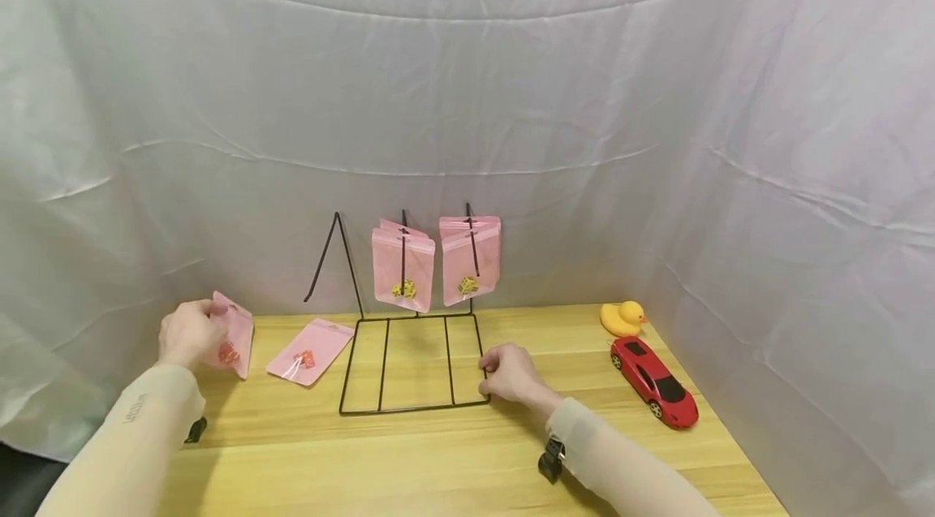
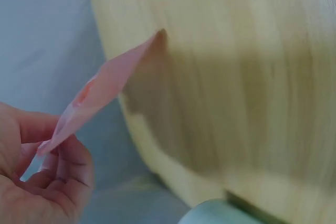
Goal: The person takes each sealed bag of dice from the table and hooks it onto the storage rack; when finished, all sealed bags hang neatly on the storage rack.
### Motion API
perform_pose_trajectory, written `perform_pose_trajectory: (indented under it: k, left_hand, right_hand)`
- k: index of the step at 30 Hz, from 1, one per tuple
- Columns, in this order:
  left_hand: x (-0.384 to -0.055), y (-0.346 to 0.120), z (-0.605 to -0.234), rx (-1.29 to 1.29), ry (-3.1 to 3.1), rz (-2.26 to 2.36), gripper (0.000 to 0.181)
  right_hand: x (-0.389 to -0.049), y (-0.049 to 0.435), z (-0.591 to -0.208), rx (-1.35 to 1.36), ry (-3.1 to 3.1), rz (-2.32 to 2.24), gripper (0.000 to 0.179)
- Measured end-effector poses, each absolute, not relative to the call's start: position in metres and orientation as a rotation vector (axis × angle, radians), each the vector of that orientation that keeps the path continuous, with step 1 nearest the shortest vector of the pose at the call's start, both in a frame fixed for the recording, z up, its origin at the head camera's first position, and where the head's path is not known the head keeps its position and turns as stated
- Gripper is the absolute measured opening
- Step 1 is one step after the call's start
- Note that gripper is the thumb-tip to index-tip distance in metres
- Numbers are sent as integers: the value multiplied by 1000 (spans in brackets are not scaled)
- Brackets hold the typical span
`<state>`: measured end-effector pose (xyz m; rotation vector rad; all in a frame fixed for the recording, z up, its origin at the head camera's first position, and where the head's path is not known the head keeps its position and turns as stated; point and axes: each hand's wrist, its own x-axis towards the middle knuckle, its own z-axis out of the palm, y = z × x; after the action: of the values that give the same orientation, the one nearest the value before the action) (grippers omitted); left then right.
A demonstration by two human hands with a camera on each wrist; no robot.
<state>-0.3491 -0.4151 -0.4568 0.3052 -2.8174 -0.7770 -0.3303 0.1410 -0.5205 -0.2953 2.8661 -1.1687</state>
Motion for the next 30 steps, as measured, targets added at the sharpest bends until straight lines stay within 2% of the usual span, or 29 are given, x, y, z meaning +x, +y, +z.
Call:
perform_pose_trajectory:
  k: [6,13,30]
  left_hand:
    - [-337,-401,-434,151,-2688,-693,49]
    - [-315,-380,-415,9,-2590,-690,46]
    - [-236,-333,-401,-186,-2411,-893,39]
  right_hand:
    - [-333,139,-519,-278,2887,-1149,51]
    - [-337,139,-519,-238,2791,-1280,51]
    - [-337,140,-522,-207,2708,-1348,51]
